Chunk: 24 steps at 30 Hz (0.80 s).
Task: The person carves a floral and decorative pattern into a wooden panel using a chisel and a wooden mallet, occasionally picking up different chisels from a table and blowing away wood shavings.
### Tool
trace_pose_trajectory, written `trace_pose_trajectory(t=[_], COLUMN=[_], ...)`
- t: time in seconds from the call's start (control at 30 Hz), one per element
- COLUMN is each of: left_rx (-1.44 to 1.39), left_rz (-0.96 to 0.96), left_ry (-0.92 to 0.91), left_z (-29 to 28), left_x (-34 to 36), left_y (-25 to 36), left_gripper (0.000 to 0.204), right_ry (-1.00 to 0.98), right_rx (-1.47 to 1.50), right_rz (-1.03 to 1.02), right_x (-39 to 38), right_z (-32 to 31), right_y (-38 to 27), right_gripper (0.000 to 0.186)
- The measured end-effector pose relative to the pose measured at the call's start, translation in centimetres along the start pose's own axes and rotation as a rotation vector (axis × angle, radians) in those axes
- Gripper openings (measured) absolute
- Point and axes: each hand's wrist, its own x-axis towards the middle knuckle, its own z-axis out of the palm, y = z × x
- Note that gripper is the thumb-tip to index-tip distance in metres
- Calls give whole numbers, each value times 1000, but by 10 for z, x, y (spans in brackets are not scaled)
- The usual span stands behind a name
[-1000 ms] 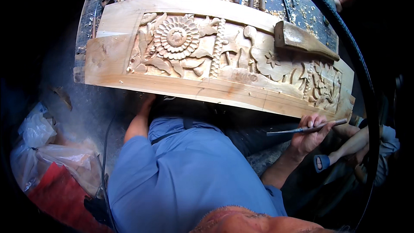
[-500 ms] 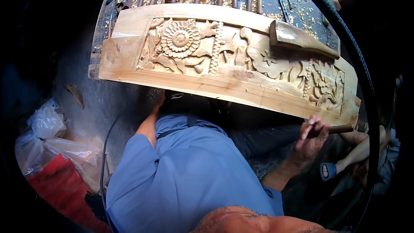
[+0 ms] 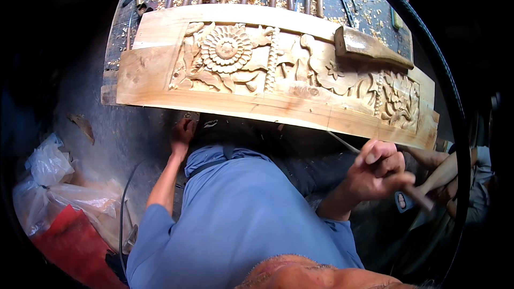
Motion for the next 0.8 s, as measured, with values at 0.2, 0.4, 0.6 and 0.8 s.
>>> trace_pose_trajectory(t=[0.2,0.4,0.6,0.8], left_rx=[81,-114,-202,-229], left_rz=[665,936,999,997], left_ry=[107,166,-44,-80], left_z=[-82,-78,-67,-59], left_x=[-2,30,54,57], left_y=[182,244,250,237], left_gripper=[9,32,29,28], right_ry=[-647,-763,-745,-784], right_rx=[-677,-796,-920,-970], right_rz=[-393,-279,-245,-201], right_x=[-22,-66,-87,-95], right_z=[44,61,63,65], right_y=[23,46,61,65], right_gripper=[111,68,56,54])
